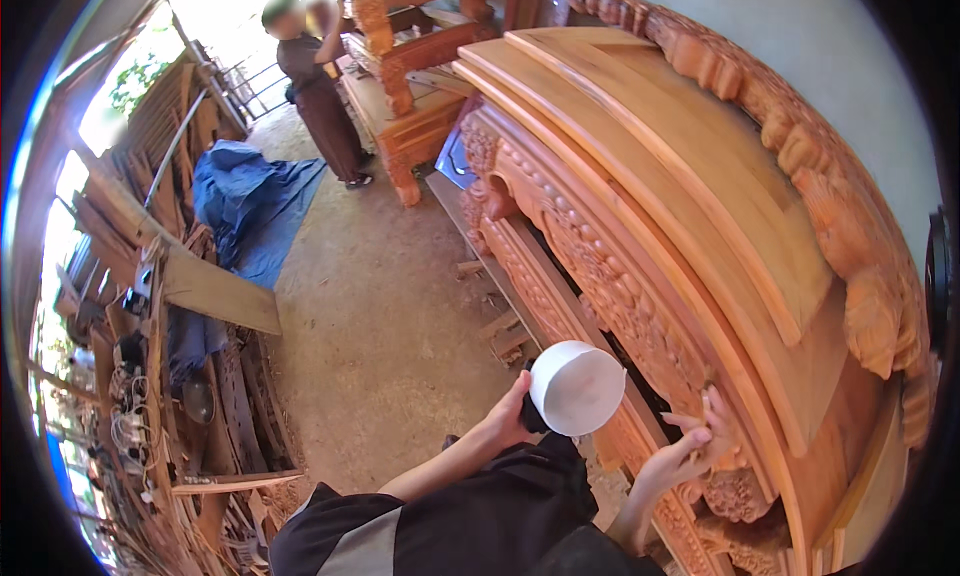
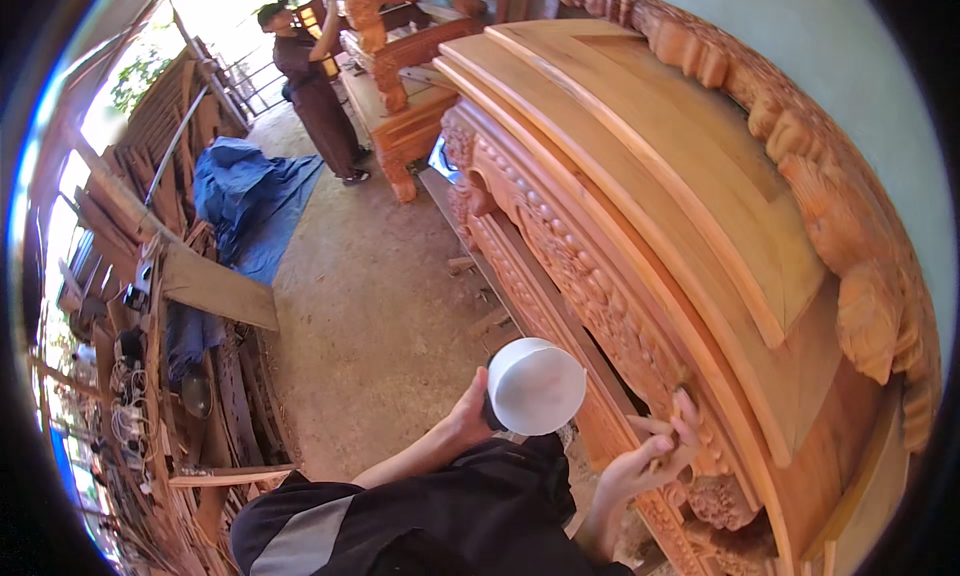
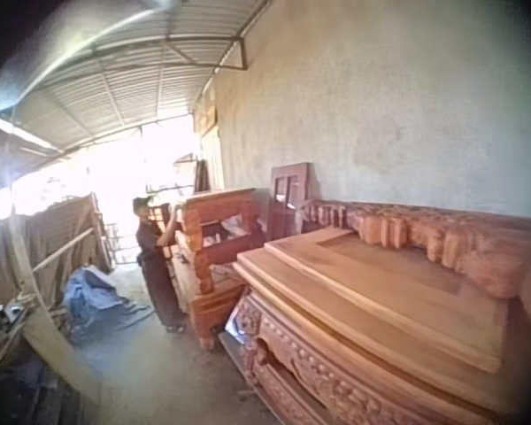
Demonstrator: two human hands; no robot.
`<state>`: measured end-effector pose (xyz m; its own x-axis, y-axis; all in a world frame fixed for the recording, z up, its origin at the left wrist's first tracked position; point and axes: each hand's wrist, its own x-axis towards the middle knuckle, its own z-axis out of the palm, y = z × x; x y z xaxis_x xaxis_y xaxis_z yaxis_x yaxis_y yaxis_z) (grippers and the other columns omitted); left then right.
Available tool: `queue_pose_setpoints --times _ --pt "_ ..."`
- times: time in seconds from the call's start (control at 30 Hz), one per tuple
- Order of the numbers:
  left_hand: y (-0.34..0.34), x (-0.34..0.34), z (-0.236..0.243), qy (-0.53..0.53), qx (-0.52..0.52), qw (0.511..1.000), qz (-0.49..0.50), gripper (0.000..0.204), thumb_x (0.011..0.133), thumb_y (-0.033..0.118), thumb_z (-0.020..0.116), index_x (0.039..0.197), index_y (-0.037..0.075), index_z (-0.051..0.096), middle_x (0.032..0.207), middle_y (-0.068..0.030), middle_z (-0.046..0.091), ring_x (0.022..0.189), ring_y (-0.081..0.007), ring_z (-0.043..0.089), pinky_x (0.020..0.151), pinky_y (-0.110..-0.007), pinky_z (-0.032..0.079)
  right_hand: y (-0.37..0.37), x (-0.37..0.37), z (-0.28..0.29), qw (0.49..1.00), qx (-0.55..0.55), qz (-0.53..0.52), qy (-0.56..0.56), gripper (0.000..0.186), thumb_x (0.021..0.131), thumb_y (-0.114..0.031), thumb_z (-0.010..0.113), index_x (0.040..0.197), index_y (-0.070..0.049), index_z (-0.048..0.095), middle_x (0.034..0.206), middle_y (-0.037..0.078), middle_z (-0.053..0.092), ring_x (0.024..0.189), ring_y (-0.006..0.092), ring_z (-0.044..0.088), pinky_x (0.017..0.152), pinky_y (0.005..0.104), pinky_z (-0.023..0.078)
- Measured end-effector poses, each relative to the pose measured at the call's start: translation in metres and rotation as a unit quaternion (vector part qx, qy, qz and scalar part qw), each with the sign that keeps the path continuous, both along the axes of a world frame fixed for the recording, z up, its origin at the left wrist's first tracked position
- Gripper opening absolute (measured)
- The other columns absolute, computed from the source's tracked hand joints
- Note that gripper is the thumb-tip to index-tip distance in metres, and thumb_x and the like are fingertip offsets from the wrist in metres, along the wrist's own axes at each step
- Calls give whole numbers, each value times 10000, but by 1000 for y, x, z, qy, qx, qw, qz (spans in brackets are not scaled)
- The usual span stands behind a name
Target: The person applies finish to a carved wooden cabinet using a paintbrush while holding a plastic container.
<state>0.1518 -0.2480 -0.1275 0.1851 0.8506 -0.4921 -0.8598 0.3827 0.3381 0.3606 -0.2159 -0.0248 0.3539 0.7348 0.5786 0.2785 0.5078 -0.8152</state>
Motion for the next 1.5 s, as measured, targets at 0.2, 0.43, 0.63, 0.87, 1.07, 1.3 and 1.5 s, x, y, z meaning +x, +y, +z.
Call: queue_pose_setpoints --times 0.2,0.43,0.63,0.87,1.07,1.3,1.5 --pt "4 6 2 3 62 998 13 750 955 615 557 1500 119 417 1436 -106 557 1310 -293 540 1102 -515 428 43 -3 -31 990 73 26 -117 400 1055 -409 497 1071 -12 455 1157 197 538 946 265 655 895 399 541" --pt "3 4 7 -13 62 998 14 724 983 586 530 1504 99 406 1441 -117 550 1317 -292 536 1105 -500 433 38 -14 -38 984 140 58 -92 444 1058 -457 445 1134 -19 437 1212 204 508 978 293 664 920 440 546" --pt "8 2 9 0 67 997 29 700 992 592 506 1494 112 428 1436 -117 555 1305 -287 547 1107 -489 437 20 -2 -63 983 120 -110 -85 422 1098 -372 366 1094 36 476 1259 258 547 1139 341 603 1026 465 480" --pt "2 -4 -2 -23 67 997 37 699 971 591 547 1481 126 443 1416 -100 571 1289 -284 562 1086 -492 462 12 -20 -36 985 22 -23 -167 331 1101 -269 403 1083 50 492 1382 252 529 1302 368 505 1091 476 414" --pt "-1 -4 6 -36 83 995 37 708 963 620 536 1473 135 453 1400 -94 584 1275 -277 572 1069 -478 479 11 -13 -50 972 19 -214 -94 246 1089 -207 439 1078 35 482 1437 270 430 1299 358 486 1058 435 430" --pt "-4 -3 6 -30 62 997 44 676 990 609 489 1464 129 460 1368 -95 603 1246 -266 589 1038 -457 503 -7 -12 -46 976 61 -194 -77 170 1070 -135 473 1076 35 482 1431 258 438 1270 343 485 1050 447 424" --pt "-13 -2 -2 -19 79 996 31 673 1001 614 460 1458 120 464 1340 -92 619 1202 -247 614 976 -434 532 -1 -2 -28 979 -25 -73 -187 207 1059 -146 509 1107 55 520 1396 221 492 1281 344 488 1079 460 386"
